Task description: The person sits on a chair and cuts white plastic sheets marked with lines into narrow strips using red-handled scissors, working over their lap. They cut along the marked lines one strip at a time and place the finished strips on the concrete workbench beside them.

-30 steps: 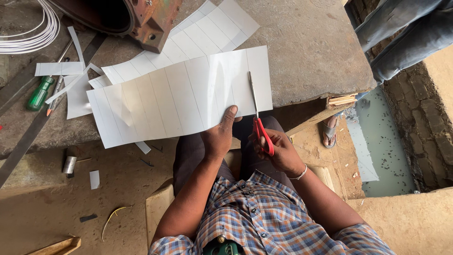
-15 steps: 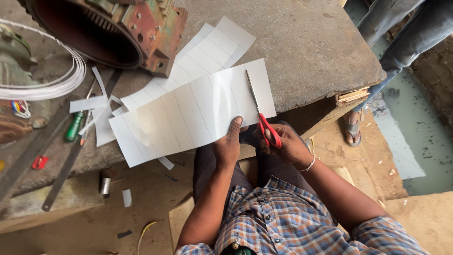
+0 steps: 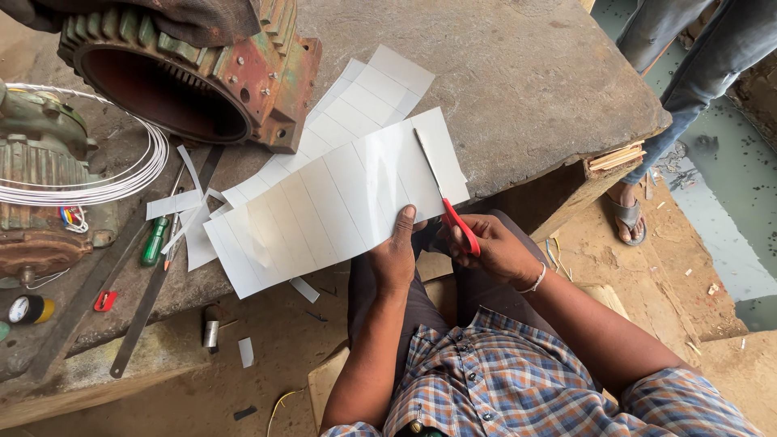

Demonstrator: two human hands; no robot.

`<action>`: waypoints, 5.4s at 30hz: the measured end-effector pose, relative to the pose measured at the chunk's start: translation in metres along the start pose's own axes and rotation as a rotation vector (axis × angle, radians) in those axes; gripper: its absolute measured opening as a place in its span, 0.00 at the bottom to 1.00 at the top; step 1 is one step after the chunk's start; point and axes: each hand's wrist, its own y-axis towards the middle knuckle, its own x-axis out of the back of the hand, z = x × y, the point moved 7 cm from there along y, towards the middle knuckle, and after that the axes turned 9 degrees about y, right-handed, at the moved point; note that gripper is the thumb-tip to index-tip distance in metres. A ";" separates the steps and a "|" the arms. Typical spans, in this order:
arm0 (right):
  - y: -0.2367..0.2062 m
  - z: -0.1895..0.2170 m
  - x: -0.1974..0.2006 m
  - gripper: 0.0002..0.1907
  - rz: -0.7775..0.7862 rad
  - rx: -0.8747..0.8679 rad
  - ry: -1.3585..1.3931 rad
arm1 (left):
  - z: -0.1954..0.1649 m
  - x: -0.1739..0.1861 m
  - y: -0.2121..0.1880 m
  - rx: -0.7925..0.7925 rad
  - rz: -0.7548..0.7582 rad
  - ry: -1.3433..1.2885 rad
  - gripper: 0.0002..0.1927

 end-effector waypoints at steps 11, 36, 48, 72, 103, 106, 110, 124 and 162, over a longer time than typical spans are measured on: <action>0.025 0.002 0.000 0.17 0.011 0.000 0.049 | 0.011 0.002 0.000 0.066 -0.005 -0.041 0.20; -0.046 -0.018 -0.018 0.21 0.076 0.001 -0.172 | -0.008 -0.006 0.024 -0.049 -0.056 -0.232 0.11; -0.048 -0.009 -0.025 0.18 0.094 0.022 -0.235 | -0.007 -0.009 0.010 0.018 -0.094 0.027 0.13; -0.049 -0.004 -0.019 0.18 0.064 0.023 -0.163 | -0.015 -0.021 0.003 -0.052 -0.027 0.072 0.14; -0.042 -0.004 -0.006 0.21 -0.001 0.023 -0.102 | -0.011 0.009 -0.013 -0.023 -0.033 -0.001 0.12; -0.041 -0.004 -0.006 0.20 -0.006 0.030 -0.106 | -0.013 0.009 -0.012 -0.044 -0.017 0.004 0.12; -0.041 -0.006 -0.003 0.20 -0.047 0.001 -0.139 | -0.012 0.008 -0.011 -0.049 -0.008 -0.038 0.12; -0.022 0.007 -0.003 0.24 -0.004 0.052 -0.063 | 0.007 0.004 -0.024 0.112 -0.009 -0.041 0.13; 0.032 0.010 0.001 0.20 0.024 0.019 -0.018 | 0.038 0.011 0.007 0.260 -0.064 -0.237 0.12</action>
